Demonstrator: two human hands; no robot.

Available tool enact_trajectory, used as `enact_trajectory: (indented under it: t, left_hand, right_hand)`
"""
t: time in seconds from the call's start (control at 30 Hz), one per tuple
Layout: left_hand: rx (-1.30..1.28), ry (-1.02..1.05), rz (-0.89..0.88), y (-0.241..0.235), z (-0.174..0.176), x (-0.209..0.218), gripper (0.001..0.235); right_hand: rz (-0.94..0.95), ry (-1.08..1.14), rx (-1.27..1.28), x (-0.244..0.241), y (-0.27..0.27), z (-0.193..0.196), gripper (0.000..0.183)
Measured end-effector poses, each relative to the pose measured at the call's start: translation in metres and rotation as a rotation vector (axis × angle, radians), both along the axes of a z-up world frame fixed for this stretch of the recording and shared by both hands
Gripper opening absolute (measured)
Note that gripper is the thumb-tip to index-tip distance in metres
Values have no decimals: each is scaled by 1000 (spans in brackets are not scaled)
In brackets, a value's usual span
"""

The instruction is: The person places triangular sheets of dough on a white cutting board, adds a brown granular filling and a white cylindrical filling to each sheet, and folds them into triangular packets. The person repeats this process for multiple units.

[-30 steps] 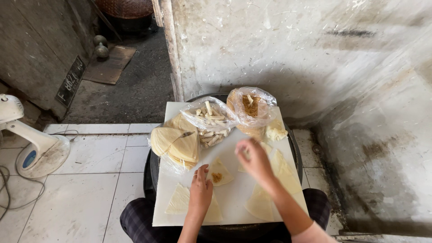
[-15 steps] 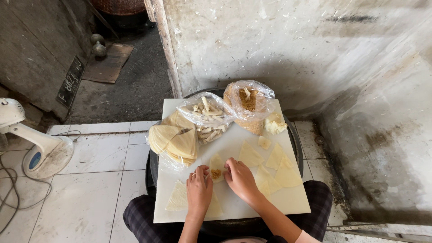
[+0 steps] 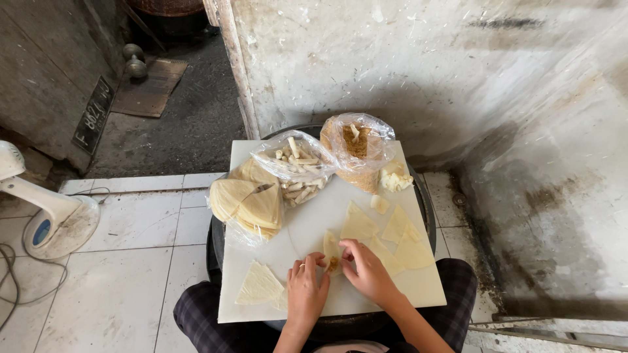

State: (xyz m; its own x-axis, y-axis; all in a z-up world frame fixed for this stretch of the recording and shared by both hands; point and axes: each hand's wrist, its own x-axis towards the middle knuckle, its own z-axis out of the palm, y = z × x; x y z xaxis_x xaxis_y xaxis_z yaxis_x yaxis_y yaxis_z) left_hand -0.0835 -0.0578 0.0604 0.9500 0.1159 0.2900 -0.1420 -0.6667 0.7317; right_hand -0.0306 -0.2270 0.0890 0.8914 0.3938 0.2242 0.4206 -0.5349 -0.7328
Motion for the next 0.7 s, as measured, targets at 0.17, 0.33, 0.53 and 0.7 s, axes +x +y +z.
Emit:
enact_trajectory:
  t: [0.17, 0.33, 0.53, 0.7]
  left_hand:
    - [6, 56, -17, 6, 3, -1, 47]
    - [77, 74, -60, 12, 4, 0, 36]
    - [68, 22, -13, 6, -3, 9, 9]
    - [72, 20, 23, -2, -6, 23, 7]
  right_hand:
    - [-20, 51, 60, -9, 3, 1, 42]
    - [50, -21, 5, -9, -1, 2, 31]
    - [94, -43, -44, -10, -2, -1, 25]
    - [11, -62, -30, 3, 10, -14, 21]
